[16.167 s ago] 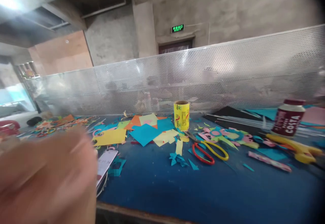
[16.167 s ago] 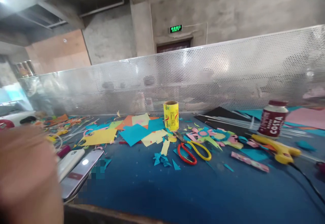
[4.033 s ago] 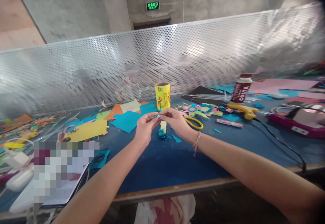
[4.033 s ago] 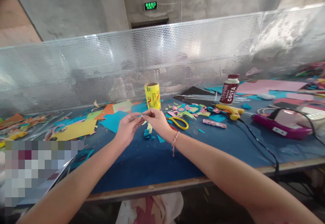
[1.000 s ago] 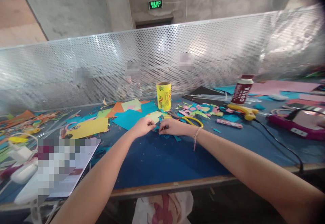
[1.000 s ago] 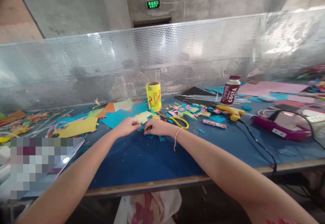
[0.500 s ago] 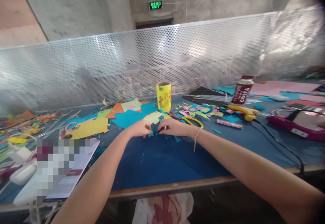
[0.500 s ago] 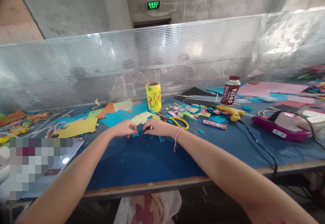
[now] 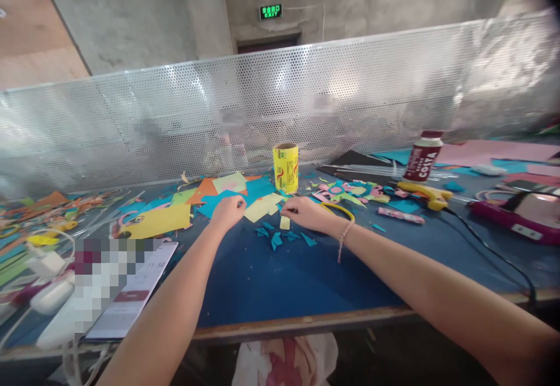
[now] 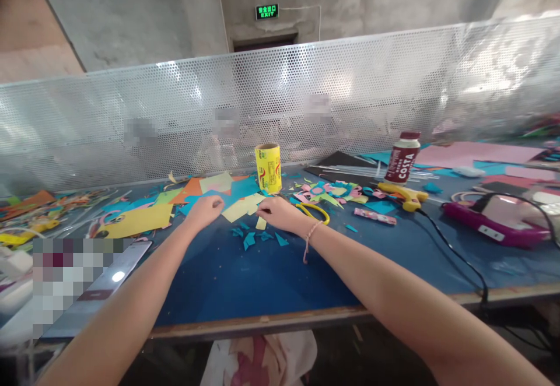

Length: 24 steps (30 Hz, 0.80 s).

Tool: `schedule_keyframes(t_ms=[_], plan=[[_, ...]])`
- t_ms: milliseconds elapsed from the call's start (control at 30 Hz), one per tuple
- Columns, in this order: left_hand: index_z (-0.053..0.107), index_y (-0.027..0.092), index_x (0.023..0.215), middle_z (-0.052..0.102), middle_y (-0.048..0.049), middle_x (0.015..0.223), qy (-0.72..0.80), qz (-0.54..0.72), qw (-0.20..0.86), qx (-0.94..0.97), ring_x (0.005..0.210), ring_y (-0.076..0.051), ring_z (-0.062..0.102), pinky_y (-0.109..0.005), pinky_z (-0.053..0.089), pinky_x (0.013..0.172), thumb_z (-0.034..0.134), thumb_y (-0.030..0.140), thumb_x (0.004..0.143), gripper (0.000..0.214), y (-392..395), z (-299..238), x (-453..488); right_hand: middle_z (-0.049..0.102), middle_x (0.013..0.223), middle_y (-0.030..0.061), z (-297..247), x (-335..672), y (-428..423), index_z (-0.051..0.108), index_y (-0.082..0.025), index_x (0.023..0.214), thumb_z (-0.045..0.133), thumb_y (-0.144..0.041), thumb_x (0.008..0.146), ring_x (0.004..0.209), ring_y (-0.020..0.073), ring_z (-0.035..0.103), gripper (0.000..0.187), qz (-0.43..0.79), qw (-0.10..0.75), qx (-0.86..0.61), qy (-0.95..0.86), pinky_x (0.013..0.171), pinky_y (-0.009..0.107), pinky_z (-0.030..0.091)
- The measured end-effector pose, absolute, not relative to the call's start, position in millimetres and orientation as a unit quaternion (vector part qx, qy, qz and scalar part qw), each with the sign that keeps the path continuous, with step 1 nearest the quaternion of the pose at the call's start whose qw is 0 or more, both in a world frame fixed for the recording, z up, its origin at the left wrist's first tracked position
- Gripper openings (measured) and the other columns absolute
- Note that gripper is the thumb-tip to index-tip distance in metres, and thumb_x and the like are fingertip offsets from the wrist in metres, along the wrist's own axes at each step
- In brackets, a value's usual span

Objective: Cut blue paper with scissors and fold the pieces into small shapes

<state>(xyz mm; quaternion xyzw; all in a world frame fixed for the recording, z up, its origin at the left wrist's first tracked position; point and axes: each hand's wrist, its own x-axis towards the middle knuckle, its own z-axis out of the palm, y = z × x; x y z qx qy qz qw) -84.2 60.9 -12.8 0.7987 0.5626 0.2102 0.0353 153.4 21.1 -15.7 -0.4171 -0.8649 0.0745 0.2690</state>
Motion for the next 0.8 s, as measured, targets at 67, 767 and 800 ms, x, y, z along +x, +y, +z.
schedule_keyframes(t_ms=[67, 767, 800], plan=[[0.06, 0.016, 0.098, 0.062, -0.0106, 0.1, 0.612, 0.226, -0.013, 0.758, 0.094, -0.021, 0.055, -0.029, 0.04, 0.08, 0.04, 0.02, 0.078, 0.029, 67.4, -17.3, -92.0, 0.063, 0.072, 0.0035, -16.9, 155.4, 23.4, 0.063, -0.017, 0.067, 0.044, -0.022, 0.082, 0.07, 0.0133, 0.054, 0.024, 0.043, 0.266, -0.447, -0.853, 0.067, 0.024, 0.039], [0.049, 0.013, 0.115, 0.061, -0.0184, 0.102, 0.586, 0.099, -0.02, 0.804, 0.096, -0.029, 0.058, -0.034, 0.043, 0.075, 0.039, 0.019, 0.077, 0.04, 64.9, -23.1, -97.2, 0.059, 0.089, 0.0092, -22.2, 174.4, 40.7, 0.063, -0.013, 0.086, 0.042, -0.014, 0.079, 0.089, 0.0169, 0.054, 0.022, -0.056, 0.278, -0.562, -0.777, 0.081, 0.026, 0.04], [0.045, 0.012, 0.118, 0.061, -0.0188, 0.101, 0.596, 0.093, -0.02, 0.797, 0.094, -0.029, 0.058, -0.033, 0.043, 0.073, 0.04, 0.016, 0.075, 0.044, 64.3, -22.7, -97.1, 0.059, 0.089, 0.0089, -20.2, 176.8, 40.6, 0.063, -0.013, 0.086, 0.043, -0.016, 0.08, 0.088, 0.0168, 0.054, 0.021, -0.059, 0.275, -0.57, -0.772, 0.081, 0.026, 0.04]])
